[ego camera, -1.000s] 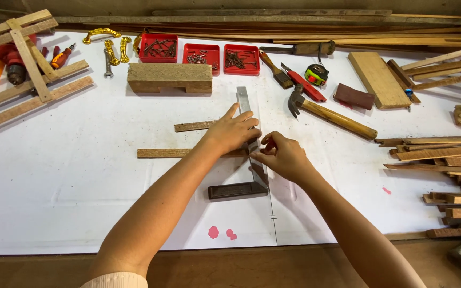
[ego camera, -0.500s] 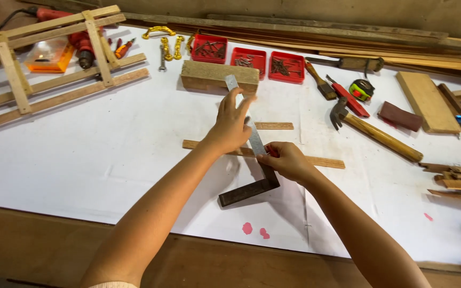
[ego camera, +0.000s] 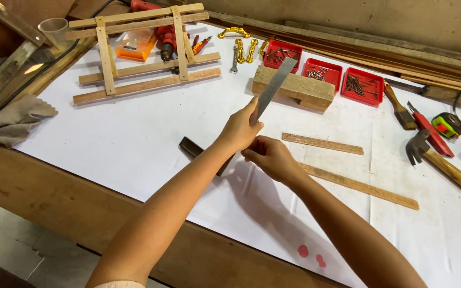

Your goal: Sanding and measuring wood pieces for furniture construction.

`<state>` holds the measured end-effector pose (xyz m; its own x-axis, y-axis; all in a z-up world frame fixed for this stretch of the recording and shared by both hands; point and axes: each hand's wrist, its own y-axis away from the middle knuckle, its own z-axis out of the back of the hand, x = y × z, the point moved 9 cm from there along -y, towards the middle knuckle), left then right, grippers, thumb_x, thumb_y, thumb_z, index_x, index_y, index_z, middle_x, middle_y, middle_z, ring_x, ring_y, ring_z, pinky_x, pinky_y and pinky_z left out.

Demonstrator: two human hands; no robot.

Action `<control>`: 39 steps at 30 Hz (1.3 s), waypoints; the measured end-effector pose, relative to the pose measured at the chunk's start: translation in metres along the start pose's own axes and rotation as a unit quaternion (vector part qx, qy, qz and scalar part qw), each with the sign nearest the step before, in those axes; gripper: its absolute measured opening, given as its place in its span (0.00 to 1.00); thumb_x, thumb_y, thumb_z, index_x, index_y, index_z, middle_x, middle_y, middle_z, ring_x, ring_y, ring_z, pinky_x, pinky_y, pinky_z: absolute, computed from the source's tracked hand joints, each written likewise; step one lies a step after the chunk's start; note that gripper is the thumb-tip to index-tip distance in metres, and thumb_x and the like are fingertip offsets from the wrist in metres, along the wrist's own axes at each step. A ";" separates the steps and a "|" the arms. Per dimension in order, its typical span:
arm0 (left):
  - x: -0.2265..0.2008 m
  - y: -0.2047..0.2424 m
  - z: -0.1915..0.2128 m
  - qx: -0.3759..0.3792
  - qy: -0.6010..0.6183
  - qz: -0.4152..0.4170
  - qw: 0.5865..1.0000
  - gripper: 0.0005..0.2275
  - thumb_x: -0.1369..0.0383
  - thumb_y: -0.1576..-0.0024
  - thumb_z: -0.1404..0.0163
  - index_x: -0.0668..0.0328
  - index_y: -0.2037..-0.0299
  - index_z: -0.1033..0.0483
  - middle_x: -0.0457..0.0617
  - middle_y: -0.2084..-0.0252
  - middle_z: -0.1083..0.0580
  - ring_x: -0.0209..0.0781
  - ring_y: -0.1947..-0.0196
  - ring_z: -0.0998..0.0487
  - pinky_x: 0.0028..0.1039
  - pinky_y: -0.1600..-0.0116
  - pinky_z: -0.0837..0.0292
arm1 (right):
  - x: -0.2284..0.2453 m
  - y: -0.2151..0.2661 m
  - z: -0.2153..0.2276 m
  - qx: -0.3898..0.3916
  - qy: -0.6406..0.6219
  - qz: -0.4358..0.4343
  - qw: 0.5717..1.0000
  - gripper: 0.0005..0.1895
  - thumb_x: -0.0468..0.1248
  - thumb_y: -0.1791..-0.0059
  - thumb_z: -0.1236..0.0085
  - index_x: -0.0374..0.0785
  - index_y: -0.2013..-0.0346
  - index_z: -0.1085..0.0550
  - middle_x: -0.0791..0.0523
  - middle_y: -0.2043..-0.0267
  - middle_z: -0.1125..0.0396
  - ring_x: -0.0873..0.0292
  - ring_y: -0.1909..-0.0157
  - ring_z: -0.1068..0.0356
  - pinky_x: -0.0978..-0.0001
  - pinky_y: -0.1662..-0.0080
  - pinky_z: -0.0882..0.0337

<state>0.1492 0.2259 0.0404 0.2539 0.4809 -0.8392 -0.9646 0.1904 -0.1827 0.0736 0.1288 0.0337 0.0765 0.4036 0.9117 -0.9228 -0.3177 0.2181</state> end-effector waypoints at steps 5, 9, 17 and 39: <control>-0.001 0.012 0.032 0.045 -0.032 -0.039 0.998 0.25 0.62 0.41 0.45 0.44 0.32 0.35 0.54 0.58 0.21 0.49 0.58 0.19 0.37 0.51 0.26 | 0.011 0.006 0.035 -0.026 0.333 0.136 0.933 0.21 0.46 0.58 0.30 0.37 0.57 0.21 0.51 0.61 0.29 0.53 0.62 0.27 0.61 0.59 0.26; 0.000 0.016 0.048 0.050 -0.107 -0.029 0.993 0.21 0.50 0.43 0.45 0.36 0.39 0.24 0.52 0.65 0.23 0.48 0.65 0.21 0.38 0.58 0.26 | -0.006 -0.005 0.045 -0.024 0.385 0.150 0.910 0.12 0.41 0.51 0.40 0.43 0.56 0.20 0.52 0.57 0.28 0.50 0.58 0.25 0.59 0.54 0.24; 0.029 0.025 0.082 0.052 -0.173 -0.031 0.983 0.21 0.44 0.45 0.48 0.32 0.43 0.21 0.47 0.68 0.26 0.45 0.68 0.22 0.38 0.60 0.25 | 0.028 -0.060 -0.001 0.016 0.436 0.205 0.876 0.11 0.39 0.49 0.44 0.46 0.54 0.21 0.54 0.58 0.24 0.48 0.58 0.25 0.54 0.56 0.26; 0.099 0.044 0.180 0.063 -0.180 0.035 0.981 0.19 0.55 0.51 0.39 0.46 0.50 0.17 0.41 0.63 0.26 0.39 0.63 0.24 0.30 0.54 0.23 | 0.058 -0.108 -0.016 0.068 0.385 0.223 0.893 0.18 0.42 0.59 0.29 0.42 0.56 0.19 0.56 0.59 0.22 0.58 0.63 0.21 0.65 0.58 0.20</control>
<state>0.1453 0.4355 0.0413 0.2177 0.7632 -0.6084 -0.9697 0.2398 -0.0462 0.1720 0.2002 0.0577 -0.6175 0.6648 0.4204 -0.7386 -0.6739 -0.0193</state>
